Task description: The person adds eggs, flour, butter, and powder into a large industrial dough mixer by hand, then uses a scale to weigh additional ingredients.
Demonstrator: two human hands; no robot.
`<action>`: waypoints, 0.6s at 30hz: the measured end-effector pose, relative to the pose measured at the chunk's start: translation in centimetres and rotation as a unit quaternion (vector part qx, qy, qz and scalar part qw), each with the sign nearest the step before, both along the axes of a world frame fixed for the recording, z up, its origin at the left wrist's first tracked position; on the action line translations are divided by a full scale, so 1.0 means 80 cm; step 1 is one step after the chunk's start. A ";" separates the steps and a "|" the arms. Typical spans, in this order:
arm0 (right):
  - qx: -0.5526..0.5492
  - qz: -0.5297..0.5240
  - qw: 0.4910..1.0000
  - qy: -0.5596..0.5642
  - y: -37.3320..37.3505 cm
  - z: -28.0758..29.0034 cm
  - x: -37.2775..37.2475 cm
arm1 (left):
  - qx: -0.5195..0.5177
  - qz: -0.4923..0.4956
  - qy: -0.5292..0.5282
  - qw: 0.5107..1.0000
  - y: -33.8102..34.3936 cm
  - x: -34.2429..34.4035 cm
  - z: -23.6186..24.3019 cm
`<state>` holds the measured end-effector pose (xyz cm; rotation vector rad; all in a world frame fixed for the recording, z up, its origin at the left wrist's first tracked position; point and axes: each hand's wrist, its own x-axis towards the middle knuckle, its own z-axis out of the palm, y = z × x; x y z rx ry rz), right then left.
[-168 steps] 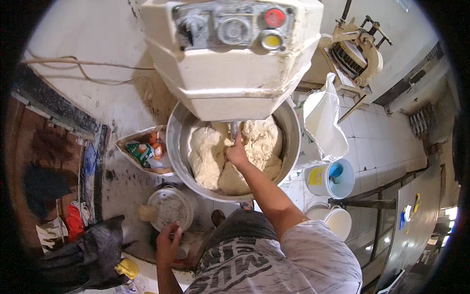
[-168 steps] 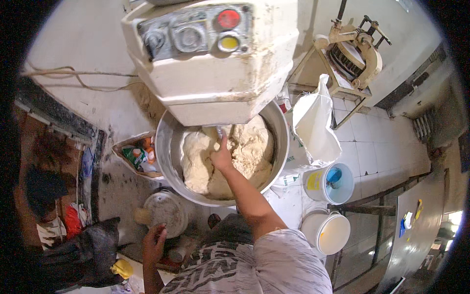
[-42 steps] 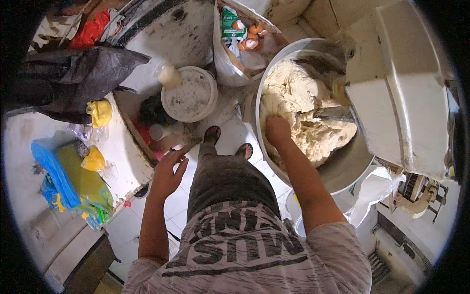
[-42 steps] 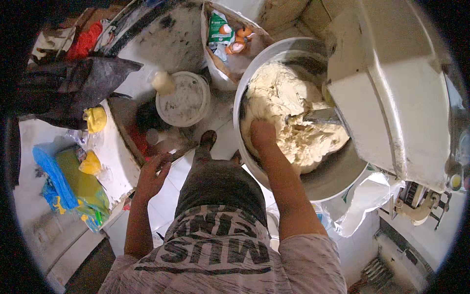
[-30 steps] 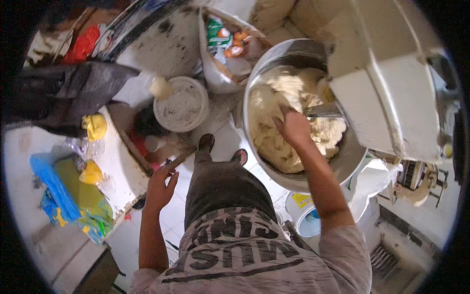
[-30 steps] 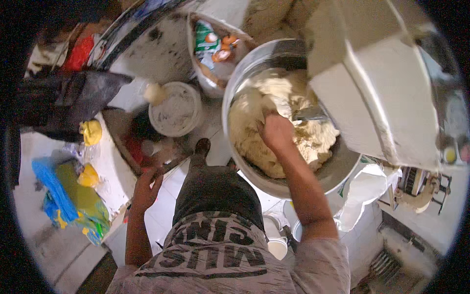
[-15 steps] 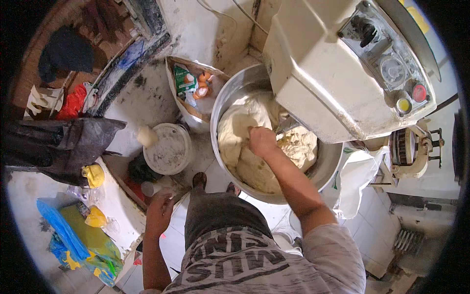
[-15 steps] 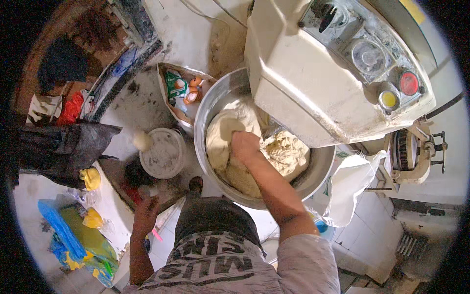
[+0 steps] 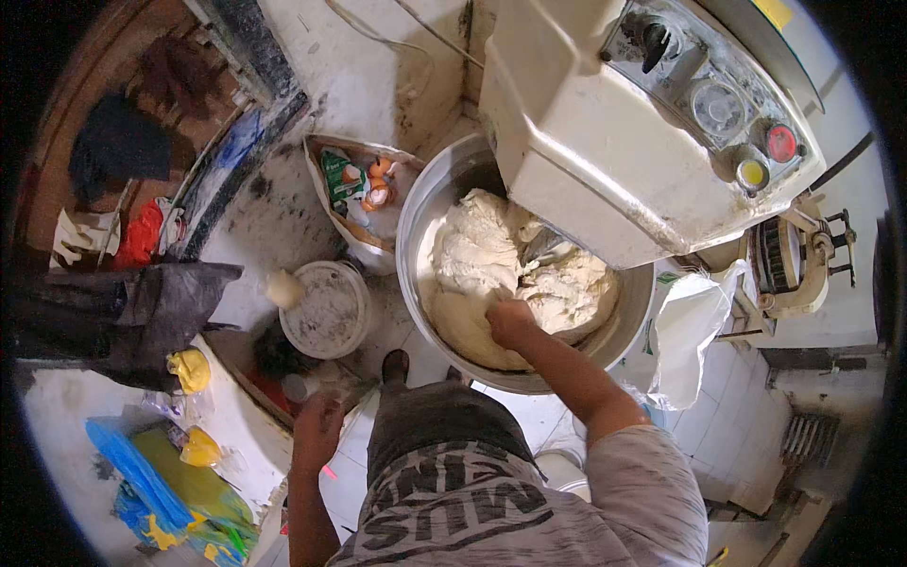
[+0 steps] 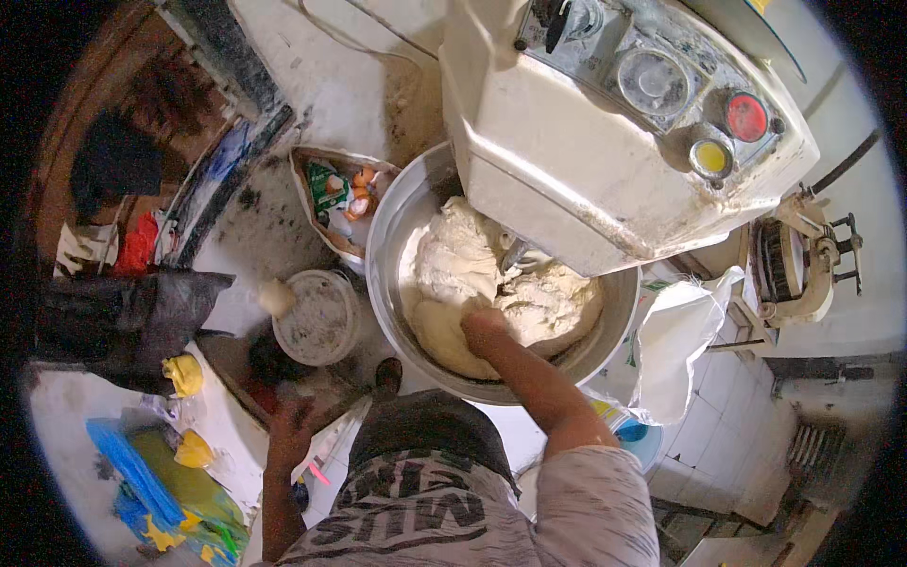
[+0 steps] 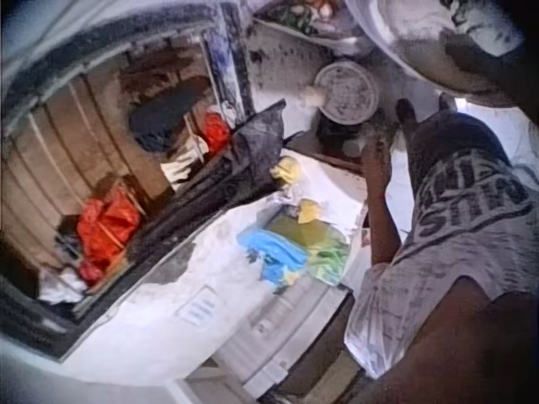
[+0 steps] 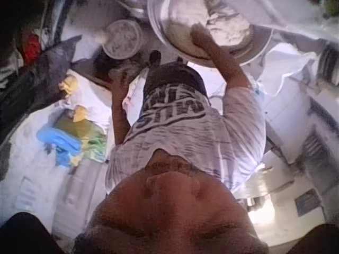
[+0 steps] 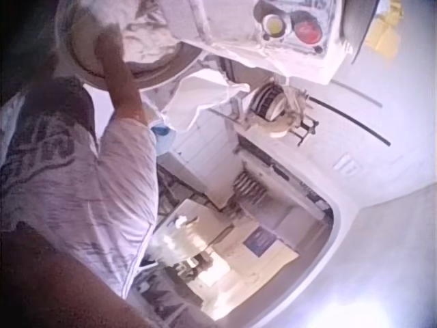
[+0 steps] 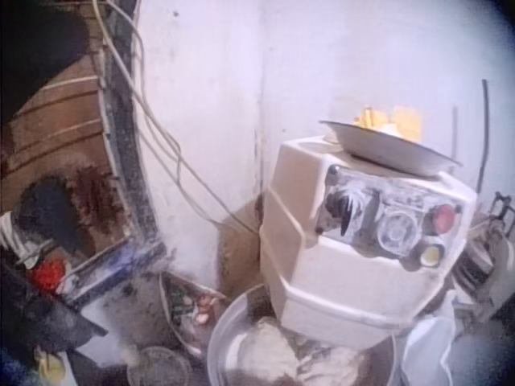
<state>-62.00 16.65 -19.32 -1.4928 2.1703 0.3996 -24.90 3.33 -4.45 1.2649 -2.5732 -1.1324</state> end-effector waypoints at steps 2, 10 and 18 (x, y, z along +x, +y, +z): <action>0.031 0.026 0.999 -0.028 0.002 0.019 -0.010 | 0.019 -0.010 0.006 1.000 -0.011 -0.001 -0.008; 0.082 -0.150 0.985 -0.009 -0.056 -0.015 0.024 | -0.006 -0.062 -0.022 0.998 -0.069 -0.020 -0.001; -0.100 -0.547 0.813 -0.172 -0.044 -0.013 0.013 | 0.007 -0.085 -0.001 0.996 -0.127 -0.009 -0.003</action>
